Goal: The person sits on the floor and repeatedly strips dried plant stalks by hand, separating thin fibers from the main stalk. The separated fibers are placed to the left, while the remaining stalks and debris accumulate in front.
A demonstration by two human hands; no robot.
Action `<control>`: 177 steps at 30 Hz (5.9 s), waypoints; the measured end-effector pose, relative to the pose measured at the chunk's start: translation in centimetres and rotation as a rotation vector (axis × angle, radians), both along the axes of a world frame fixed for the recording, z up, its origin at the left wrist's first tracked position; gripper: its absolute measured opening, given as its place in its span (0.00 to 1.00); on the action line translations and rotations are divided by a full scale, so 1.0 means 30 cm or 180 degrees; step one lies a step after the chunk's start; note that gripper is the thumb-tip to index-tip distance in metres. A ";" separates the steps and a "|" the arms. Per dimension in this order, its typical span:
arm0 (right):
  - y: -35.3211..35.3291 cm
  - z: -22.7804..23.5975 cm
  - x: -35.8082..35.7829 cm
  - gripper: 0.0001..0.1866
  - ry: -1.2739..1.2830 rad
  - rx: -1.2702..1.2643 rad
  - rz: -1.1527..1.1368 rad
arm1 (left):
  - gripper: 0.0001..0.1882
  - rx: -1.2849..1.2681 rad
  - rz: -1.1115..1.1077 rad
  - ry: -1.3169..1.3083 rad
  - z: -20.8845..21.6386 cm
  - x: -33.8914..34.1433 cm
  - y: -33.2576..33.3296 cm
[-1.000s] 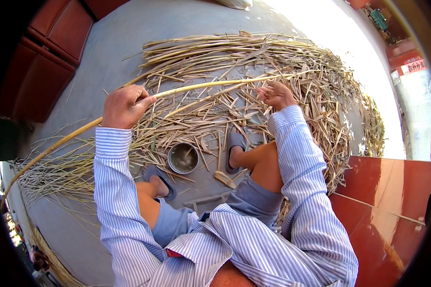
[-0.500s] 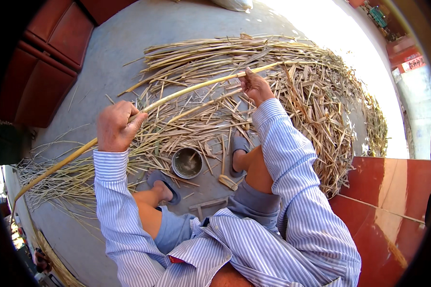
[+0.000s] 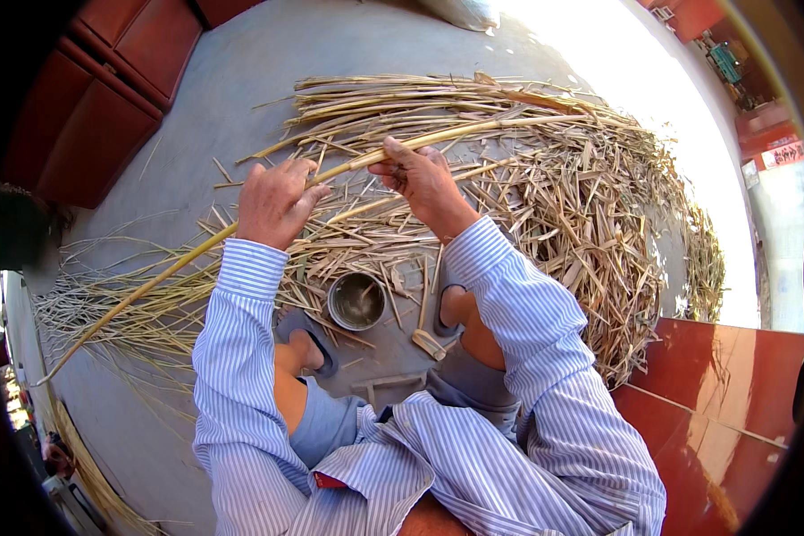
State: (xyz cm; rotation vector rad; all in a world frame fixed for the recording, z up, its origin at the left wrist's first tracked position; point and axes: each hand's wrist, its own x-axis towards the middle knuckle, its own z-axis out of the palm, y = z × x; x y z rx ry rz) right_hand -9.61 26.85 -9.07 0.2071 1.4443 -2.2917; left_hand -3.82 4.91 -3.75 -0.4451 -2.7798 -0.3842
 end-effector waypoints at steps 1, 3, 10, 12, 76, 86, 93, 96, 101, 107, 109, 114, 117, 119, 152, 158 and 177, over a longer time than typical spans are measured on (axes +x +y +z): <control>-0.020 0.017 0.018 0.11 0.0028 -0.0095 0.0001 | 0.09 0.0069 0.0082 -0.0033 0.016 -0.002 0.013; -0.027 0.025 0.021 0.11 0.0040 -0.0179 -0.0119 | 0.09 0.0231 0.0007 -0.0254 0.022 0.006 -0.001; 0.444 -0.023 -0.252 0.08 0.0336 -0.0307 -0.2026 | 0.08 0.0869 0.0313 -0.0897 0.085 0.092 -0.185; 0.642 -0.116 -0.303 0.09 0.0316 -0.0557 -0.2095 | 0.08 0.0860 0.0375 -0.1022 0.075 0.107 -0.203; 0.099 0.061 -0.058 0.10 0.0398 -0.0835 0.0037 | 0.14 0.1034 0.0002 -0.0978 0.080 0.110 -0.031; 0.119 0.092 -0.058 0.11 0.0804 -0.0947 -0.0007 | 0.17 0.0912 -0.0018 -0.0831 0.003 0.069 -0.039; 0.070 0.059 -0.047 0.12 0.0775 0.0103 -0.0513 | 0.18 0.0558 -0.0131 -0.0596 -0.044 0.066 -0.059; 0.059 0.061 -0.050 0.14 0.0788 0.0208 -0.0612 | 0.17 0.0267 -0.0210 -0.0401 -0.051 0.065 -0.056; -0.020 0.064 0.005 0.14 0.0710 0.0152 -0.0352 | 0.16 0.0923 -0.0038 -0.0348 -0.062 0.049 0.031; 0.172 0.066 -0.127 0.09 0.0796 -0.0224 -0.1130 | 0.14 0.0996 0.0149 -0.0654 0.002 0.104 -0.049; 0.355 0.032 -0.206 0.10 0.0850 -0.0422 -0.1751 | 0.14 0.0985 0.0307 -0.0931 -0.005 0.146 -0.118; 0.500 -0.041 -0.253 0.18 0.0607 -0.1168 -0.1305 | 0.15 0.0929 0.0529 -0.1341 -0.002 0.183 -0.202; 0.310 0.048 -0.147 0.18 0.0615 -0.0924 -0.0450 | 0.15 0.0727 0.0554 -0.1218 -0.007 0.164 -0.230; 0.248 0.042 -0.111 0.16 0.0767 -0.0737 -0.0131 | 0.15 0.0999 0.0593 -0.1325 -0.019 0.141 -0.251; 0.543 -0.043 -0.216 0.11 0.0385 -0.0575 -0.1530 | 0.10 0.1003 0.0342 -0.1649 -0.073 0.079 -0.259; 0.347 0.000 -0.133 0.13 0.0876 -0.0296 -0.0368 | 0.11 0.1287 0.0376 -0.1943 -0.104 0.041 -0.276; 0.067 -0.038 -0.015 0.14 0.0167 0.0414 -0.0422 | 0.18 0.0429 -0.0246 -0.0161 -0.157 0.008 -0.054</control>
